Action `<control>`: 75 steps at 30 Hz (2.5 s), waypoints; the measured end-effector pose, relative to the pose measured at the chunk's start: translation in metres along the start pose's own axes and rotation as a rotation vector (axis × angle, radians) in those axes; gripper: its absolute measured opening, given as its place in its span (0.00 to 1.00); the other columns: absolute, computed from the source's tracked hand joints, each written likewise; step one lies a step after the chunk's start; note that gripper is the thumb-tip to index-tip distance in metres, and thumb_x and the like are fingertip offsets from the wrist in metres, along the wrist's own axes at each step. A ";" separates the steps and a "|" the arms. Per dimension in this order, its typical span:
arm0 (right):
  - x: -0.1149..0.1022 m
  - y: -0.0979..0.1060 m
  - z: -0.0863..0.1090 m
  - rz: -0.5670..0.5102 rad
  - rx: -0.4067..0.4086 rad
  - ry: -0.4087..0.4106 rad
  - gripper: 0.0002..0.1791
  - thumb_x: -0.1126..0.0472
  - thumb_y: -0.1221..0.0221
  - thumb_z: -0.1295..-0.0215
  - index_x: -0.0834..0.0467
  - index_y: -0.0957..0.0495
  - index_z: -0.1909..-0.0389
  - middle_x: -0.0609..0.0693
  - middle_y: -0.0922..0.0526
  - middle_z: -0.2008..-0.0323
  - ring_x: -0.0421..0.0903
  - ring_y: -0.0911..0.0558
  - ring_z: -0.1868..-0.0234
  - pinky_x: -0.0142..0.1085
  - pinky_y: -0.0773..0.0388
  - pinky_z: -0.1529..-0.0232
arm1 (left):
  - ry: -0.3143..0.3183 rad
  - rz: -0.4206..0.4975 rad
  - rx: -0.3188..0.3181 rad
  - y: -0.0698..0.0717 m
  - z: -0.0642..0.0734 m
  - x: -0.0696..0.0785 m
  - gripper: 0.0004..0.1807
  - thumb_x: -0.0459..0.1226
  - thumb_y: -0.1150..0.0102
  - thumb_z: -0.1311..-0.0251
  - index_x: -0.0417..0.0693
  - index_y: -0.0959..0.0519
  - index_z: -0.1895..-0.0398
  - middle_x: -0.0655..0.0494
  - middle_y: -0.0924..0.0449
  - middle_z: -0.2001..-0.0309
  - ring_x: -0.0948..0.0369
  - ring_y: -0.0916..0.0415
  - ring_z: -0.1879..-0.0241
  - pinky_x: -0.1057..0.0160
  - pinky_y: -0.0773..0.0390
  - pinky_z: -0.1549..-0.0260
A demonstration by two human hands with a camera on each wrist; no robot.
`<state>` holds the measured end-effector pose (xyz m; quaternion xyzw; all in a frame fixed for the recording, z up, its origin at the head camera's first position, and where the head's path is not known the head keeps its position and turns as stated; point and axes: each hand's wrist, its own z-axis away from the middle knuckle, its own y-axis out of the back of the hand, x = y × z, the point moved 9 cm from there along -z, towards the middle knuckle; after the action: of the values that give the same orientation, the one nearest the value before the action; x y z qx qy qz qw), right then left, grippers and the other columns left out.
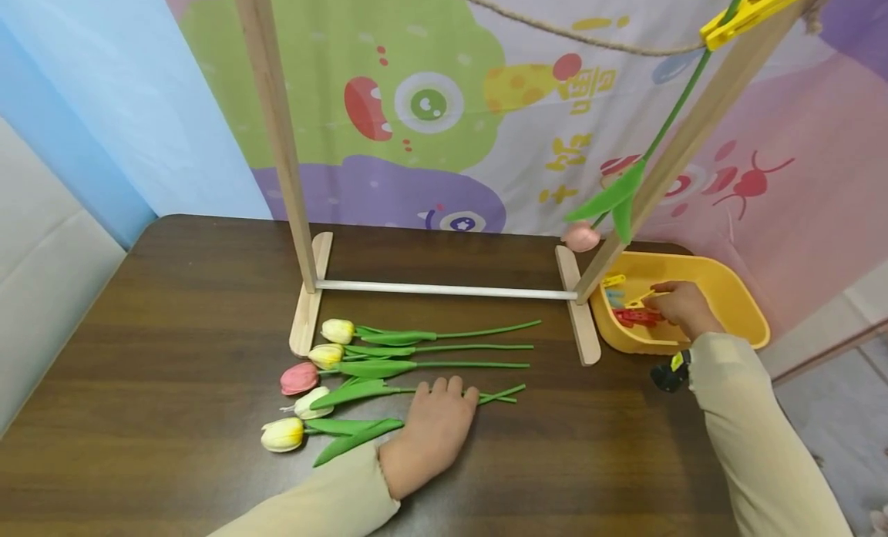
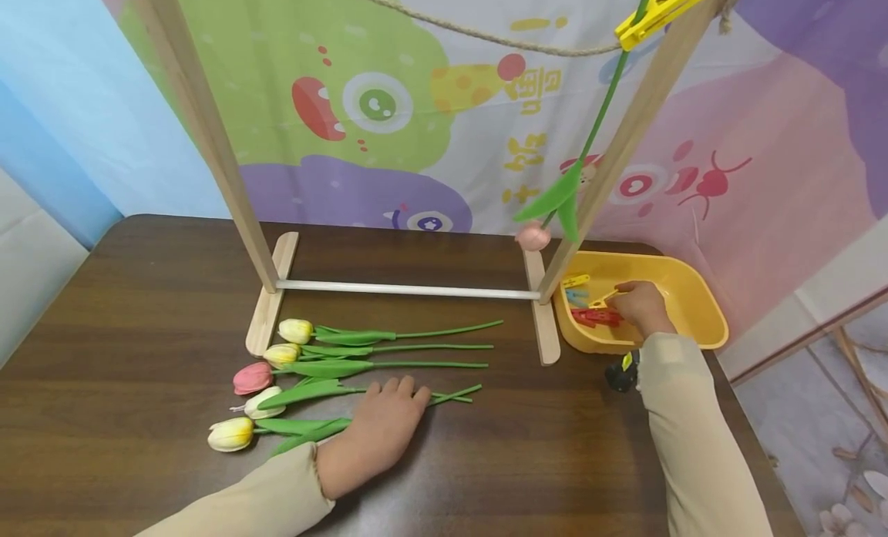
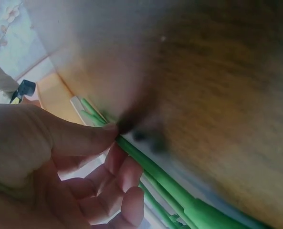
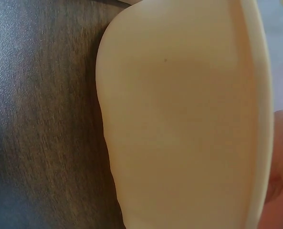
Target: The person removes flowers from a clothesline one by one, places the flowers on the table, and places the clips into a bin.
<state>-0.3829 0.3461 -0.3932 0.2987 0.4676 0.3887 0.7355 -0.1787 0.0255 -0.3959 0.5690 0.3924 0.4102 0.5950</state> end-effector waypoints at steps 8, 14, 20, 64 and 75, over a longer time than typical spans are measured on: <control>-0.001 0.000 0.001 0.064 -0.031 -0.006 0.32 0.56 0.49 0.36 0.74 0.39 0.39 0.72 0.33 0.45 0.59 0.27 0.57 0.45 0.25 0.57 | -0.006 -0.013 0.012 0.002 -0.001 -0.001 0.11 0.36 0.38 0.46 0.53 0.24 0.59 0.54 0.28 0.64 0.58 0.28 0.64 0.61 0.31 0.69; -0.003 0.000 -0.004 0.132 -0.032 0.037 0.32 0.57 0.46 0.40 0.76 0.36 0.42 0.71 0.27 0.52 0.54 0.26 0.63 0.37 0.26 0.66 | -0.020 -0.006 0.030 0.003 0.001 -0.001 0.10 0.36 0.37 0.47 0.51 0.25 0.61 0.54 0.27 0.66 0.58 0.27 0.65 0.62 0.29 0.70; -0.004 0.001 -0.005 0.153 -0.026 0.048 0.31 0.57 0.45 0.40 0.77 0.35 0.44 0.72 0.28 0.51 0.57 0.25 0.61 0.41 0.25 0.62 | -0.022 0.015 0.028 0.005 0.002 -0.003 0.11 0.34 0.37 0.48 0.50 0.25 0.62 0.54 0.28 0.67 0.57 0.28 0.67 0.62 0.32 0.73; -0.105 0.047 0.130 -0.162 0.482 0.374 0.25 0.45 0.50 0.33 0.62 0.25 0.49 0.60 0.19 0.60 0.33 0.24 0.76 0.27 0.28 0.77 | 0.042 0.555 0.198 0.063 -0.013 -0.060 0.07 0.38 0.48 0.35 0.44 0.23 0.63 0.56 0.26 0.71 0.59 0.28 0.70 0.60 0.28 0.69; -0.142 0.096 0.168 -0.412 0.737 0.562 0.16 0.55 0.43 0.36 0.61 0.22 0.54 0.29 0.25 0.74 0.29 0.25 0.75 0.19 0.30 0.72 | 0.035 0.742 0.372 0.116 -0.031 -0.057 0.06 0.39 0.48 0.36 0.47 0.24 0.62 0.57 0.26 0.68 0.61 0.29 0.67 0.62 0.27 0.65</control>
<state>-0.2930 0.2628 -0.1866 0.3236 0.8029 0.1102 0.4883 -0.2325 -0.0149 -0.2815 0.7625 0.2382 0.5286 0.2872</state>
